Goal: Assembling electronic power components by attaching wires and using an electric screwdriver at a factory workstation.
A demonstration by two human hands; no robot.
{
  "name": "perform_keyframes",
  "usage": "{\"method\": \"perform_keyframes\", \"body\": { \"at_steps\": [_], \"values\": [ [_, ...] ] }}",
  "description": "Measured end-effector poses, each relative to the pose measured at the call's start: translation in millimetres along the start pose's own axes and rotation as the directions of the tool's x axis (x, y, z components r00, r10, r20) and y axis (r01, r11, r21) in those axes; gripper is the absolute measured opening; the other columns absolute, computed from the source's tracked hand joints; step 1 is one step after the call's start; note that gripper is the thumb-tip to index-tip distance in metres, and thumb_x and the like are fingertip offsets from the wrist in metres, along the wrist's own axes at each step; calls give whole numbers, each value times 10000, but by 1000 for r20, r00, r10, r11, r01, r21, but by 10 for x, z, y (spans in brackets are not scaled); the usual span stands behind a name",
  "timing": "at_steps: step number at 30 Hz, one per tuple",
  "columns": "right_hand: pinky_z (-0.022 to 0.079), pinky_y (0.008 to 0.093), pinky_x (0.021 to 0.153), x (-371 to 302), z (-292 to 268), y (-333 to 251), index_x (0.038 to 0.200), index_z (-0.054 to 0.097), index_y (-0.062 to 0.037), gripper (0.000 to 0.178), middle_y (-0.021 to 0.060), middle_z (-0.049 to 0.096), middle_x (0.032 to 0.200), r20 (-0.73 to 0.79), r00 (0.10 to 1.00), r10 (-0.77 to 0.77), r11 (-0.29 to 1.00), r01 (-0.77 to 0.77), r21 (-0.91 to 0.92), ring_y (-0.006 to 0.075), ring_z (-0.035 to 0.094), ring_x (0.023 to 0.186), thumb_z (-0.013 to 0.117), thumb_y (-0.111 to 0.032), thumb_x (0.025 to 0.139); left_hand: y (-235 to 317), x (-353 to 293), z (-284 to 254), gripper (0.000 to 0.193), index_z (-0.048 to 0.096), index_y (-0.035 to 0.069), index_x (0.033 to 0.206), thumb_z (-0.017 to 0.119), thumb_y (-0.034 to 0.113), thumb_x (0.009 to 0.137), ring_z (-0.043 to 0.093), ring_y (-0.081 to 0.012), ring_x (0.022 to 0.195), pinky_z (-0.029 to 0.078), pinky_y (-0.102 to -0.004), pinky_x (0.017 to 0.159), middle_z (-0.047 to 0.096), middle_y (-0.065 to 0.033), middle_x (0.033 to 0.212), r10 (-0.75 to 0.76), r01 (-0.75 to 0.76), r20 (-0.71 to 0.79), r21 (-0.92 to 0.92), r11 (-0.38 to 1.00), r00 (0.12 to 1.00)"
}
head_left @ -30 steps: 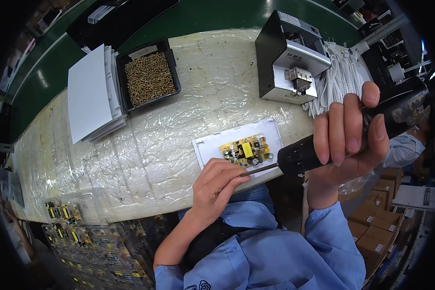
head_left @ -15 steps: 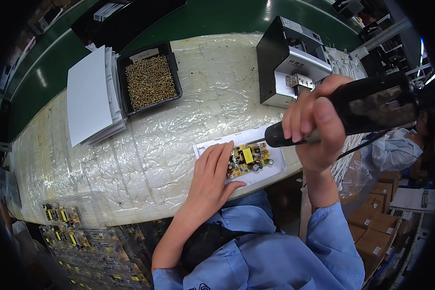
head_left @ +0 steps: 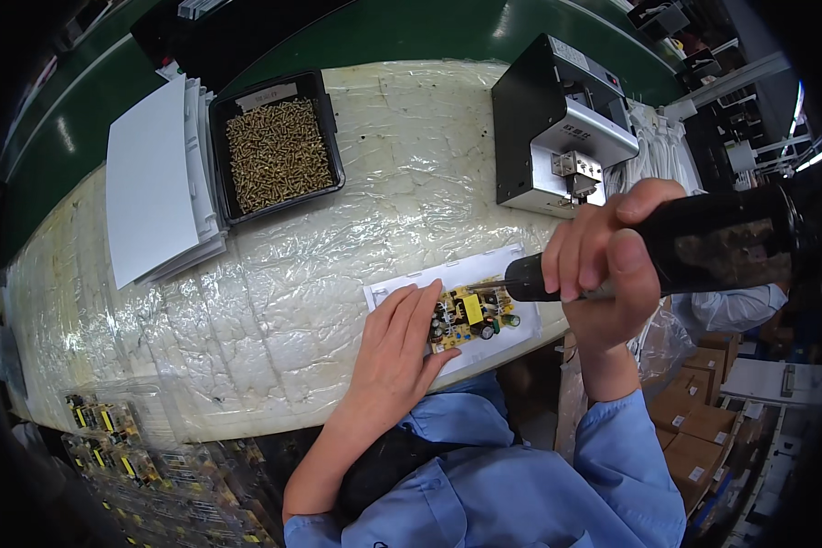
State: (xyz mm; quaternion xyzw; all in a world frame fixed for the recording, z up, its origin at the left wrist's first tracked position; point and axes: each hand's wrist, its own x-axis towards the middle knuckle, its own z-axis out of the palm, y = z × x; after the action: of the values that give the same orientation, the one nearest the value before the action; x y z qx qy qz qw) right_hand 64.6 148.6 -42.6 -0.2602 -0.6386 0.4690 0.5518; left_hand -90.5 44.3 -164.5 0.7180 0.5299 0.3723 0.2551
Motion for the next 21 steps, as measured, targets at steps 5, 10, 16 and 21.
{"method": "perform_keyframes", "body": {
  "at_steps": [5, 10, 16, 21],
  "values": [
    [413, 269, 410, 9, 37, 59, 1056, 385, -93, 297, -6, 402, 570, 14, 1000, -8, 1000, 8, -7, 98, 396, 409, 607, -261, 953, -57, 24, 1, 825, 421, 6, 1431, 820, 208, 739, 474, -366, 1229, 392, -445, 1039, 527, -183, 1292, -2, 2, 2, -12, 1000, 1000],
    [428, 280, 414, 17, 59, 124, 1042, 382, -98, 298, 1, 424, 572, 71, 997, -12, 1000, 11, 20, 103, 401, 413, 624, -244, 948, -93, 37, -33, 777, 411, -37, 1418, 779, 176, 767, 466, -366, 1241, 383, -442, 1043, 514, -200, 1298, 3, -3, 27, -14, 1000, 1000],
    [479, 311, 512, 42, 40, 237, 902, 446, -38, 330, 58, 518, 610, 237, 971, -30, 960, -38, 276, 166, 539, 512, 661, 138, 723, -153, 20, -45, 763, 410, -30, 1415, 769, 165, 771, 467, -358, 1243, 382, -441, 1042, 514, -189, 1294, 0, 1, 37, -24, 1000, 999],
    [459, 288, 528, 29, 156, 208, 669, 503, -46, 254, 54, 554, 619, 299, 953, 43, 946, -135, 293, 179, 568, 528, 699, 111, 696, -237, 2, -83, 729, 423, -22, 1403, 758, 163, 782, 463, -356, 1257, 379, -437, 1049, 512, -189, 1305, 27, -25, 33, -46, 999, 999]
  ]
}}
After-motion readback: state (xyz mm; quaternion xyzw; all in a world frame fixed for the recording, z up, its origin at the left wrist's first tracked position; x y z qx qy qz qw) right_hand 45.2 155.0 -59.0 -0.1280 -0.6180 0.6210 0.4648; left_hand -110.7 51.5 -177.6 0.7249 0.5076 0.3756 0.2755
